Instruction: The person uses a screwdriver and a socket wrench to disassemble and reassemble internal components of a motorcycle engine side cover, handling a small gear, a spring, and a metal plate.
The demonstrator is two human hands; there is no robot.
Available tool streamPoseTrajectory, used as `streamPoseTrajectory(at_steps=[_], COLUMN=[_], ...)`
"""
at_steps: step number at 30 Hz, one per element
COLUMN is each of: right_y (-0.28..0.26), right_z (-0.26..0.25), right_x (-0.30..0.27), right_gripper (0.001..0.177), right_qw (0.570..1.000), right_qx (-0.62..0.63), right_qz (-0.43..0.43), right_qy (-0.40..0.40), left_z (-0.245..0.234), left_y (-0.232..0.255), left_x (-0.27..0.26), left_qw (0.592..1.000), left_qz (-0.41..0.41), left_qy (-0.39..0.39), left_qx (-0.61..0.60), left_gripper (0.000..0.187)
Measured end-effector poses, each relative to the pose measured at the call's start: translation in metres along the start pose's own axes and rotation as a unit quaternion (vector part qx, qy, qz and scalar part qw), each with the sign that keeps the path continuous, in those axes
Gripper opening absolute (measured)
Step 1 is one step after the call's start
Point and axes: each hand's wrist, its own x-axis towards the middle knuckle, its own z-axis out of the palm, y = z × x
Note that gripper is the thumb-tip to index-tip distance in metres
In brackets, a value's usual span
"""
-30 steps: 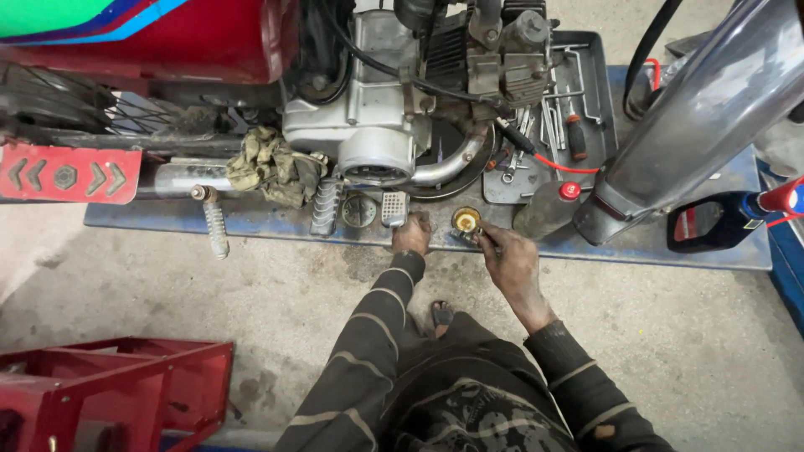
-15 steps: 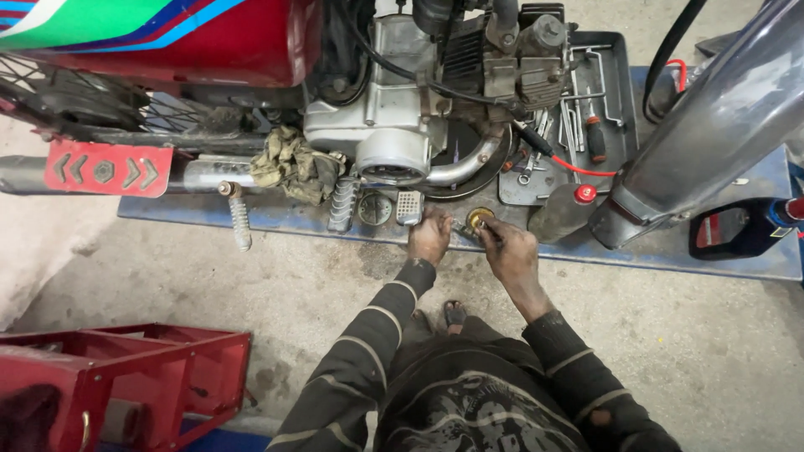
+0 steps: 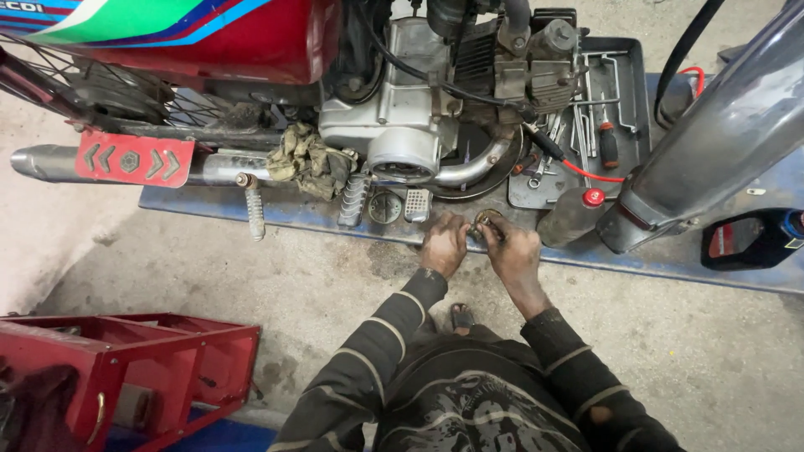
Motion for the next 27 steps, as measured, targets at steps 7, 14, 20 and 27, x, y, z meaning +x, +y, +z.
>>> streamPoseTrajectory(at_steps=[7,14,20,27], right_y=[-0.015,-0.025,-0.028,-0.036], right_z=[-0.006,-0.01,-0.022,-0.075], right_x=[0.005,0.005,0.007,0.021], right_gripper=[0.015,0.016,0.032,0.026], right_qw=[0.999,0.972,0.898,0.804], right_qx=[0.026,0.123,0.301,0.505], right_qz=[0.046,0.2,0.318,0.314], right_qy=[-0.01,-0.017,-0.037,-0.012], left_z=[-0.025,-0.052,-0.093,-0.128], left_y=[0.019,0.033,0.051,0.048], left_x=[-0.007,-0.014,-0.019,-0.046], left_qw=[0.997,0.992,0.97,0.922], left_qz=[0.053,0.096,0.173,0.149], left_qy=[0.045,0.081,0.124,0.273], left_qx=[-0.022,-0.007,-0.122,-0.231], left_gripper=[0.028,0.027,0.016,0.019])
